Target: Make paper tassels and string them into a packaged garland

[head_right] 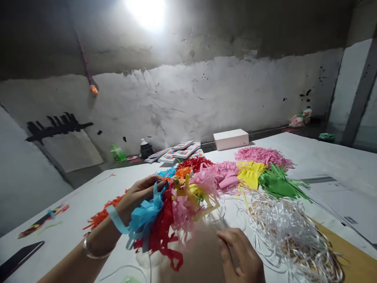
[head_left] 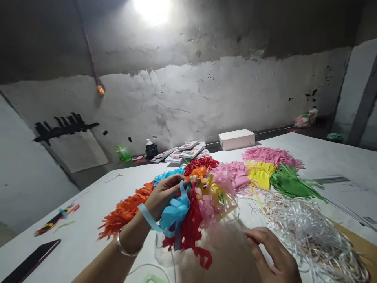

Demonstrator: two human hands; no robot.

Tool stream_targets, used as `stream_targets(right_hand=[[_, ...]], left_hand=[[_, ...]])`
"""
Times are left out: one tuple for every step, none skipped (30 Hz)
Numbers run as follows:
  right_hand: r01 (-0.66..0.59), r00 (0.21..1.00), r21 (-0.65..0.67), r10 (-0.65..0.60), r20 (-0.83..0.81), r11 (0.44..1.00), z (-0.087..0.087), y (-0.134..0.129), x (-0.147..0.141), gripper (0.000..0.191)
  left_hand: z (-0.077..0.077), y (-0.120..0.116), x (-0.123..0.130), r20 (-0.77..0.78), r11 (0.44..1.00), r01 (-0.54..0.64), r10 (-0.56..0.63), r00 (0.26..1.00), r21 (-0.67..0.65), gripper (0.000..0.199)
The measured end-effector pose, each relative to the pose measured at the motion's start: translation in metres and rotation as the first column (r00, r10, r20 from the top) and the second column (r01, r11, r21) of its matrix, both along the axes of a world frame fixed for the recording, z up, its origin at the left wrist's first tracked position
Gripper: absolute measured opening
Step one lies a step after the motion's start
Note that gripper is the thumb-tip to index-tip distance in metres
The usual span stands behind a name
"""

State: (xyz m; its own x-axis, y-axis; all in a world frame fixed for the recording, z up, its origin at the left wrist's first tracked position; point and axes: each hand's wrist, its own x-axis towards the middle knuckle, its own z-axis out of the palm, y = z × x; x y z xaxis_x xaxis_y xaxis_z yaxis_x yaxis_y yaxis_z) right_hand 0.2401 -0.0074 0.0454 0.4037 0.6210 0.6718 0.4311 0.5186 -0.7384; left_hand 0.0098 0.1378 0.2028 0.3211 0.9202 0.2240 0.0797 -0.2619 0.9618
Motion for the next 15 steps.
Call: stream_targets(right_hand=[[-0.021,1.000,-0.005,0.021,0.003,1.000,0.007,0.006,-0.005,0.014],[-0.046,0.999,-0.021,0.046,0.004,0.999,0.014,0.011,-0.009,0.015],[-0.068,0.998,-0.046,0.068,0.003,0.997,0.020,0.017,-0.013,0.018],[-0.084,0.996,-0.073,0.085,0.002,0.994,0.025,0.022,-0.016,0.022],[-0.096,0.995,-0.098,0.097,0.003,0.991,0.030,0.028,-0.019,0.025],[-0.106,0.994,-0.121,0.107,0.004,0.987,0.033,0.032,-0.022,0.027],[-0.118,0.993,-0.140,0.120,0.007,0.983,0.036,0.036,-0.026,0.027],[-0.133,0.991,-0.157,0.135,0.007,0.979,0.038,0.039,-0.029,0.028],[-0.150,0.988,-0.172,0.153,0.004,0.974,0.038,0.040,-0.033,0.028],[-0.170,0.985,-0.187,0.172,-0.003,0.968,0.039,0.041,-0.037,0.029],[-0.189,0.982,-0.203,0.191,-0.013,0.961,0.038,0.042,-0.041,0.030],[-0.207,0.978,-0.217,0.206,-0.028,0.954,0.037,0.042,-0.045,0.030],[-0.223,0.975,-0.228,0.218,-0.049,0.948,0.036,0.042,-0.047,0.029],[-0.236,0.972,-0.238,0.225,-0.074,0.942,0.034,0.042,-0.049,0.027],[-0.248,0.968,-0.247,0.229,-0.104,0.937,0.033,0.042,-0.049,0.026]], left_hand=[[-0.001,-0.004,-0.003,0.008,1.000,-0.004,0.004,1.000,-0.012,0.043],[-0.003,-0.008,-0.006,0.018,1.000,-0.006,0.007,1.000,-0.027,0.043],[-0.004,-0.011,-0.009,0.028,0.999,-0.007,0.008,1.000,-0.043,0.043],[-0.006,-0.014,-0.012,0.036,0.998,-0.007,0.009,0.999,-0.057,0.044],[-0.008,-0.016,-0.014,0.040,0.998,-0.008,0.010,0.999,-0.067,0.044],[-0.010,-0.018,-0.016,0.037,0.997,-0.007,0.009,0.999,-0.071,0.045],[-0.012,-0.020,-0.018,0.031,0.997,-0.004,0.006,1.000,-0.073,0.045],[-0.015,-0.022,-0.019,0.021,0.997,0.002,0.000,1.000,-0.075,0.044],[-0.017,-0.024,-0.020,0.010,0.997,0.009,-0.008,1.000,-0.076,0.044],[-0.021,-0.026,-0.021,0.002,0.997,0.015,-0.015,1.000,-0.079,0.044],[-0.024,-0.028,-0.022,-0.005,0.996,0.020,-0.021,1.000,-0.085,0.044],[-0.027,-0.030,-0.023,-0.008,0.996,0.023,-0.024,1.000,-0.092,0.044],[-0.031,-0.031,-0.024,-0.008,0.995,0.025,-0.026,1.000,-0.099,0.044],[-0.035,-0.032,-0.026,-0.007,0.994,0.026,-0.027,1.000,-0.108,0.043],[-0.038,-0.033,-0.028,-0.004,0.993,0.030,-0.031,1.000,-0.118,0.043]])
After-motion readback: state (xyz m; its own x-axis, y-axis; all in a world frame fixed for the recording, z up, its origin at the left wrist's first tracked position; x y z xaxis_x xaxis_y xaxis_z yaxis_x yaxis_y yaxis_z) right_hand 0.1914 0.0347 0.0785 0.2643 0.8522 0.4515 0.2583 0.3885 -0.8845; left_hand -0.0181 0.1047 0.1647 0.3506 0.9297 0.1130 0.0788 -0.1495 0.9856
